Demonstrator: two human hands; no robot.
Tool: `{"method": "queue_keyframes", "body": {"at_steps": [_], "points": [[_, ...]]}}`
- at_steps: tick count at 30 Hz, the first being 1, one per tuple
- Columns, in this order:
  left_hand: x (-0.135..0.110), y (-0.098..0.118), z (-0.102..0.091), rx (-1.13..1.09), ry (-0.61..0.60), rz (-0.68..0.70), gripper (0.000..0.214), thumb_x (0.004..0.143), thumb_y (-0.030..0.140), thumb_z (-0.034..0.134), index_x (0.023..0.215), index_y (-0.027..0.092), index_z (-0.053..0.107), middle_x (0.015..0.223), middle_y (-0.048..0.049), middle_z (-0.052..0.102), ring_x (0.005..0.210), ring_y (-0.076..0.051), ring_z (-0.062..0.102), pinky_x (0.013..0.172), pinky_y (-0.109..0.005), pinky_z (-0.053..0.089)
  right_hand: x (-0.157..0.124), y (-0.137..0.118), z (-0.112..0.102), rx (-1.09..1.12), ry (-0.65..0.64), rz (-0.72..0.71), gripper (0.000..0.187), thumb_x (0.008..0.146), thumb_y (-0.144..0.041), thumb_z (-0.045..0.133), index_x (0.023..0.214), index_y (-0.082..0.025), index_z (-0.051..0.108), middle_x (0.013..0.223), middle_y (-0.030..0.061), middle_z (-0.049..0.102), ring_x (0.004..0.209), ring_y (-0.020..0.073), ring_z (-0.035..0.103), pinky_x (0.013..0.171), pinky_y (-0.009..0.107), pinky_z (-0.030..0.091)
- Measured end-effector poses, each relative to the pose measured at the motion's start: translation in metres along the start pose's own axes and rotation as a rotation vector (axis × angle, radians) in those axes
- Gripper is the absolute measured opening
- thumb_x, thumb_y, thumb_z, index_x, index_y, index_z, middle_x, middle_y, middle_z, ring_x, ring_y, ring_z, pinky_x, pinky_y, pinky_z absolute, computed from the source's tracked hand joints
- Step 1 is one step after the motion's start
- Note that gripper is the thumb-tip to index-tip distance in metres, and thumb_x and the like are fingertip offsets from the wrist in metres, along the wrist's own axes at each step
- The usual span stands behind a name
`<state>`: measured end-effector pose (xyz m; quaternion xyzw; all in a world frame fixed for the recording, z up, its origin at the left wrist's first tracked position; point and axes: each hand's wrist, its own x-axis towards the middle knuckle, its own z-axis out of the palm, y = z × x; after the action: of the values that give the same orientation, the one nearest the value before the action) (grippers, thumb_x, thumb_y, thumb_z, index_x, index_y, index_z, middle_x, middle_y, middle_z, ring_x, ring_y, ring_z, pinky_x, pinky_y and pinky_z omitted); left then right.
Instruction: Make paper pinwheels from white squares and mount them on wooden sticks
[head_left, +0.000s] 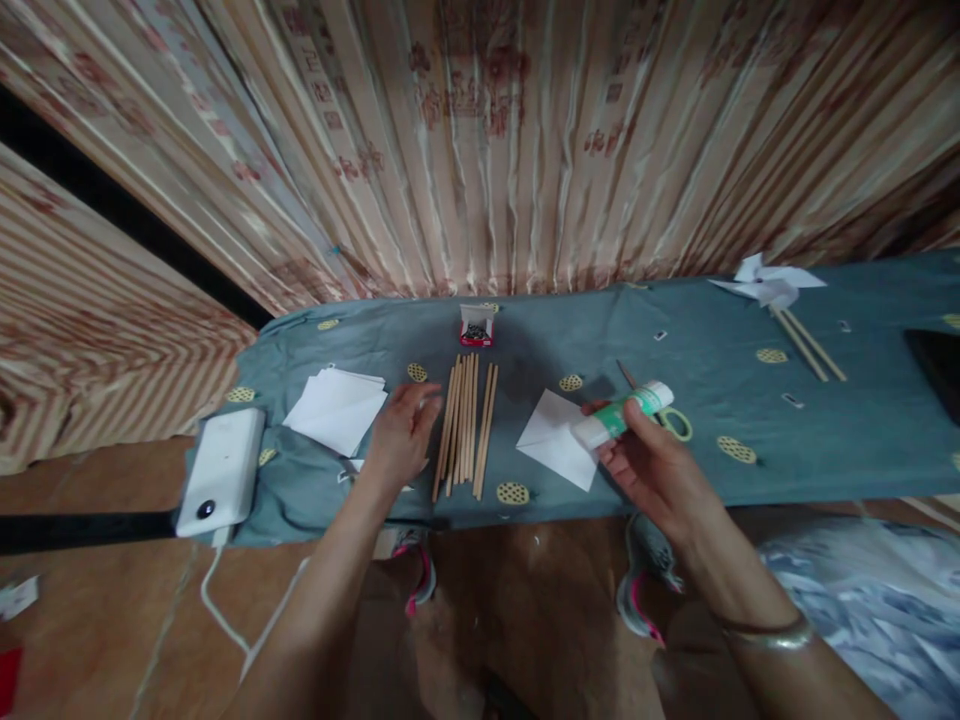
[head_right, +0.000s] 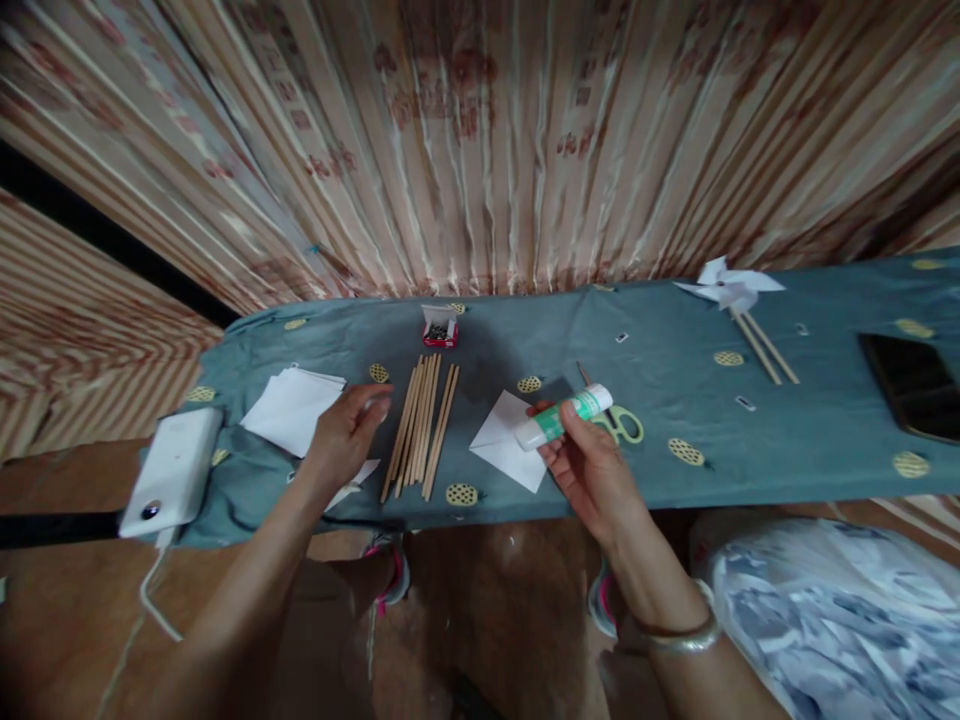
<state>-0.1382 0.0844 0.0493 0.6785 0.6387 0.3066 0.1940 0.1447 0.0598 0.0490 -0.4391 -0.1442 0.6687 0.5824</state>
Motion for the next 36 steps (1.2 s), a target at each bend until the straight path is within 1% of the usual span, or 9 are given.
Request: {"method": "queue_keyframes", "body": {"at_steps": [6,10,14,16,19,23,26,30,36], "points": [[0.004,-0.027,0.008,0.393,-0.112,0.011,0.038,0.092,0.037,0.047,0.122,0.017,0.059,0.118,-0.0118,0.062,0.104,-0.025,0.063,0.091,-0.037,0.050,0.001,-0.003,0.002,0.115,-0.113,0.082,0.022,0.063,-0.021,0.083,0.077,-0.018,0.067,0.081,0.0024,0.076,0.068,0.0120,0.070,0.060,0.018,0.058],[0.003,-0.023,0.004,0.433,-0.107,0.014,0.048,0.088,0.047,0.055,0.125,0.017,0.057,0.124,-0.0130,0.060,0.105,-0.027,0.064,0.089,-0.037,0.052,0.001,-0.006,-0.001,0.141,-0.099,0.104,0.020,0.063,-0.018,0.080,0.078,-0.019,0.067,0.082,0.0028,0.077,0.075,0.0143,0.072,0.067,0.021,0.060],[0.004,-0.012,-0.013,0.416,-0.005,-0.018,0.049,0.087,0.051,0.055,0.124,0.018,0.058,0.124,-0.0122,0.059,0.088,-0.024,0.068,0.080,-0.037,0.055,0.001,-0.007,-0.002,0.122,-0.071,0.095,0.024,0.061,-0.022,0.084,0.079,-0.019,0.067,0.080,-0.0003,0.076,0.070,0.0113,0.071,0.065,0.018,0.060],[0.001,-0.002,-0.015,0.377,0.106,0.043,0.043,0.090,0.045,0.053,0.123,0.018,0.058,0.123,-0.0123,0.059,0.090,-0.024,0.068,0.080,-0.037,0.055,0.001,-0.007,-0.002,0.108,-0.063,0.078,0.027,0.061,-0.026,0.085,0.080,-0.020,0.067,0.078,-0.0021,0.076,0.067,0.0097,0.070,0.062,0.016,0.059],[-0.011,0.023,0.004,0.241,0.198,0.305,0.028,0.094,0.033,0.047,0.116,0.020,0.061,0.114,-0.0102,0.062,0.107,-0.024,0.062,0.094,-0.040,0.051,0.000,-0.008,-0.002,0.079,-0.017,0.022,0.028,0.061,-0.030,0.086,0.078,-0.020,0.066,0.074,-0.0033,0.074,0.064,0.0084,0.069,0.059,0.014,0.057],[-0.041,0.064,0.053,0.113,-0.095,0.576,0.030,0.095,0.024,0.048,0.123,0.018,0.055,0.129,-0.0124,0.058,0.122,-0.023,0.053,0.102,-0.043,0.046,0.002,-0.014,-0.005,-0.008,0.093,-0.035,0.032,0.057,-0.035,0.088,0.070,-0.020,0.063,0.069,-0.0017,0.073,0.059,0.0092,0.067,0.051,0.014,0.054],[-0.057,0.080,0.080,0.170,-0.249,0.583,0.054,0.090,0.034,0.059,0.139,0.018,0.043,0.149,-0.0174,0.040,0.140,-0.031,0.034,0.109,-0.055,0.035,0.006,-0.019,-0.008,-0.084,0.127,-0.057,0.032,0.056,-0.036,0.087,0.065,-0.020,0.060,0.066,0.0007,0.073,0.046,0.0067,0.057,0.036,0.012,0.042],[-0.059,0.076,0.093,0.249,-0.352,0.511,0.065,0.085,0.043,0.063,0.142,0.023,0.039,0.155,-0.0173,0.032,0.145,-0.035,0.024,0.111,-0.061,0.026,0.009,-0.023,-0.009,-0.205,0.108,-0.063,0.029,0.058,-0.036,0.084,0.066,-0.018,0.063,0.065,0.0009,0.070,0.039,0.0037,0.044,0.030,0.014,0.033],[-0.055,0.070,0.097,0.273,-0.407,0.473,0.059,0.087,0.048,0.059,0.139,0.024,0.046,0.152,-0.0151,0.038,0.144,-0.035,0.026,0.113,-0.060,0.024,0.012,-0.023,-0.009,-0.331,0.118,0.008,0.044,0.049,-0.030,0.088,0.088,-0.018,0.070,0.070,-0.0002,0.071,0.050,0.0068,0.058,0.049,0.016,0.050]]}}
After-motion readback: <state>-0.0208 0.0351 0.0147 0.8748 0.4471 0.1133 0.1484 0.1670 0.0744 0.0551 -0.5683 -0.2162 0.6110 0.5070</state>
